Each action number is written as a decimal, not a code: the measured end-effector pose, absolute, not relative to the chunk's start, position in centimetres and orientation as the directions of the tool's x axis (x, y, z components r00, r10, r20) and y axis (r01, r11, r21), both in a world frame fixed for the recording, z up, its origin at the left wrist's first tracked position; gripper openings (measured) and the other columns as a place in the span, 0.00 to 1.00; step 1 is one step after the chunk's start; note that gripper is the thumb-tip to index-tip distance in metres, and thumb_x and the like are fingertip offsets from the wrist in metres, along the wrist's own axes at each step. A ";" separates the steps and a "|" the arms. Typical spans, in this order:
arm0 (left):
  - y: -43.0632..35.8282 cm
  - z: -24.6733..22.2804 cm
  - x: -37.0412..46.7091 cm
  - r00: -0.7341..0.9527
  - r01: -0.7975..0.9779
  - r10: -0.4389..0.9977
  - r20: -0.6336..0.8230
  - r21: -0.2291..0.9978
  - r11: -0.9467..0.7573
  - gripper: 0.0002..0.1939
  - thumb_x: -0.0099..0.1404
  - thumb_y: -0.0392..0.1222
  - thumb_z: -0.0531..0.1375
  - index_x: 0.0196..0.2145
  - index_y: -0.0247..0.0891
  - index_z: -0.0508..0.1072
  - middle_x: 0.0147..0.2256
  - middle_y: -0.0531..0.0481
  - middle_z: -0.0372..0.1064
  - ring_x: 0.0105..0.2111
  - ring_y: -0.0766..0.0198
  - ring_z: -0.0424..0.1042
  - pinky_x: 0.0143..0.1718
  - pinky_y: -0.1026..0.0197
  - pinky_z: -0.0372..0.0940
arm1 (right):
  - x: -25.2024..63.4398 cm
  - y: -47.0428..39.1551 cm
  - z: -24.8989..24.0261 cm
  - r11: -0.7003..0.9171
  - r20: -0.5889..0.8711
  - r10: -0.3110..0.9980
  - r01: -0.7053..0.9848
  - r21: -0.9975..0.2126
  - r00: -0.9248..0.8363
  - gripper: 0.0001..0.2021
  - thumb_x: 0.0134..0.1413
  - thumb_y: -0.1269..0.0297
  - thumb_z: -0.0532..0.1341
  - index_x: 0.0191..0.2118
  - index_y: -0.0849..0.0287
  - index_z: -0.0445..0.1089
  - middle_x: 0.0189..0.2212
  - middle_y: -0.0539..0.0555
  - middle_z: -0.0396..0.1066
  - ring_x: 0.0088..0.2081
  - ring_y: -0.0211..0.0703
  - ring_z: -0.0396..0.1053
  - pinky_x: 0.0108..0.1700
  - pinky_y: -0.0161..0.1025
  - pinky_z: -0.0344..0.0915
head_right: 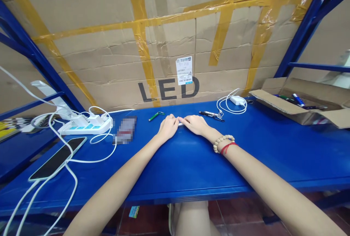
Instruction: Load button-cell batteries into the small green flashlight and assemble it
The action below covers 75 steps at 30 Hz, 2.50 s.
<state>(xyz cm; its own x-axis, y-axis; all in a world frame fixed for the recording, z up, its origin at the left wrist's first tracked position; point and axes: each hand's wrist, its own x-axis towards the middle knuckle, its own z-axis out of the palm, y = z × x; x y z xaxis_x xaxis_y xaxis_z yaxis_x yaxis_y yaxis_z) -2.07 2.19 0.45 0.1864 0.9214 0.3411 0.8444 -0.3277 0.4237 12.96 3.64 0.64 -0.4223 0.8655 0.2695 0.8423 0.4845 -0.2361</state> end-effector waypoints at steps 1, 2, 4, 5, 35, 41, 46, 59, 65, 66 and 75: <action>2.3 0.4 -2.1 0.168 0.836 0.924 0.345 0.447 -0.318 0.15 0.66 0.39 0.47 0.26 0.36 0.69 0.34 0.43 0.66 0.40 0.56 0.66 0.46 0.56 0.59 | 13.0 3.6 0.7 0.498 0.267 0.859 0.836 -0.231 -0.438 0.29 0.59 0.45 0.40 0.23 0.58 0.67 0.25 0.54 0.72 0.28 0.42 0.68 0.27 0.34 0.52; 2.4 0.4 -2.1 0.149 0.826 0.925 0.348 0.470 -0.310 0.15 0.66 0.40 0.48 0.25 0.36 0.68 0.33 0.43 0.66 0.40 0.55 0.66 0.46 0.56 0.59 | 13.0 3.5 0.9 0.512 0.264 0.852 0.828 -0.230 -0.453 0.29 0.58 0.45 0.41 0.21 0.58 0.66 0.24 0.53 0.71 0.26 0.41 0.67 0.26 0.34 0.51; 2.5 0.3 -2.2 0.118 0.800 0.927 0.357 0.519 -0.302 0.17 0.65 0.40 0.48 0.21 0.36 0.68 0.31 0.44 0.66 0.39 0.55 0.67 0.45 0.57 0.59 | 13.1 3.4 1.0 0.547 0.263 0.833 0.797 -0.257 -0.487 0.28 0.58 0.44 0.41 0.21 0.58 0.65 0.22 0.52 0.70 0.25 0.40 0.66 0.25 0.34 0.51; 2.6 0.3 -2.2 0.104 0.783 0.926 0.362 0.545 -0.301 0.18 0.65 0.41 0.49 0.19 0.37 0.67 0.30 0.45 0.66 0.39 0.56 0.67 0.45 0.57 0.60 | 13.1 3.4 1.1 0.569 0.265 0.821 0.770 -0.289 -0.507 0.27 0.58 0.45 0.42 0.22 0.58 0.66 0.22 0.51 0.71 0.25 0.39 0.66 0.26 0.33 0.52; 4.7 -0.7 -3.7 -0.182 0.278 0.934 0.307 0.927 -0.250 0.11 0.57 0.37 0.48 0.23 0.37 0.69 0.24 0.52 0.67 0.25 0.65 0.66 0.28 0.65 0.59 | 13.0 3.6 0.9 0.584 0.251 0.812 0.734 -0.347 -0.527 0.20 0.54 0.45 0.50 0.27 0.55 0.67 0.27 0.50 0.71 0.29 0.41 0.66 0.26 0.32 0.50; 4.9 -0.8 -3.7 -0.166 0.294 0.937 0.306 0.923 -0.249 0.11 0.57 0.37 0.49 0.23 0.38 0.69 0.25 0.52 0.67 0.27 0.64 0.66 0.29 0.65 0.58 | 13.0 3.5 1.0 0.564 0.233 0.826 0.756 -0.331 -0.514 0.20 0.56 0.46 0.49 0.28 0.56 0.67 0.29 0.51 0.72 0.30 0.42 0.67 0.26 0.33 0.51; 4.8 -0.8 -3.7 -0.155 0.298 0.939 0.307 0.921 -0.252 0.11 0.57 0.37 0.49 0.23 0.38 0.69 0.25 0.52 0.67 0.28 0.64 0.66 0.30 0.65 0.58 | 12.9 3.6 1.0 0.554 0.218 0.833 0.768 -0.321 -0.509 0.19 0.56 0.47 0.49 0.30 0.55 0.68 0.31 0.51 0.73 0.32 0.42 0.68 0.27 0.33 0.51; 4.6 -0.5 -3.7 -0.136 0.209 0.934 0.332 0.931 -0.300 0.12 0.58 0.38 0.46 0.25 0.38 0.68 0.26 0.52 0.65 0.24 0.67 0.64 0.25 0.67 0.58 | 13.0 3.6 1.1 0.554 0.197 0.833 0.776 -0.301 -0.518 0.20 0.55 0.45 0.49 0.33 0.54 0.70 0.32 0.53 0.73 0.33 0.44 0.69 0.28 0.33 0.53; 4.7 -0.5 -3.7 -0.136 0.194 0.933 0.333 0.933 -0.304 0.14 0.59 0.38 0.45 0.24 0.37 0.67 0.26 0.51 0.65 0.25 0.68 0.64 0.24 0.68 0.57 | 13.0 3.5 1.2 0.556 0.200 0.831 0.770 -0.311 -0.519 0.20 0.56 0.45 0.48 0.31 0.55 0.69 0.31 0.52 0.73 0.33 0.43 0.68 0.28 0.33 0.53; 4.7 -0.5 -3.7 -0.135 0.195 0.933 0.332 0.933 -0.304 0.14 0.59 0.38 0.45 0.24 0.37 0.67 0.26 0.51 0.65 0.25 0.68 0.64 0.24 0.68 0.57 | 13.0 3.4 1.2 0.557 0.200 0.831 0.770 -0.311 -0.520 0.20 0.56 0.46 0.48 0.31 0.55 0.68 0.31 0.52 0.73 0.33 0.43 0.68 0.28 0.33 0.53; 4.7 -0.5 -3.7 -0.129 0.209 0.936 0.329 0.931 -0.298 0.14 0.59 0.38 0.44 0.24 0.37 0.67 0.26 0.51 0.66 0.25 0.67 0.64 0.25 0.67 0.58 | 13.1 3.5 1.2 0.572 0.192 0.820 0.755 -0.321 -0.540 0.19 0.58 0.48 0.47 0.34 0.54 0.68 0.34 0.52 0.73 0.35 0.44 0.69 0.30 0.34 0.55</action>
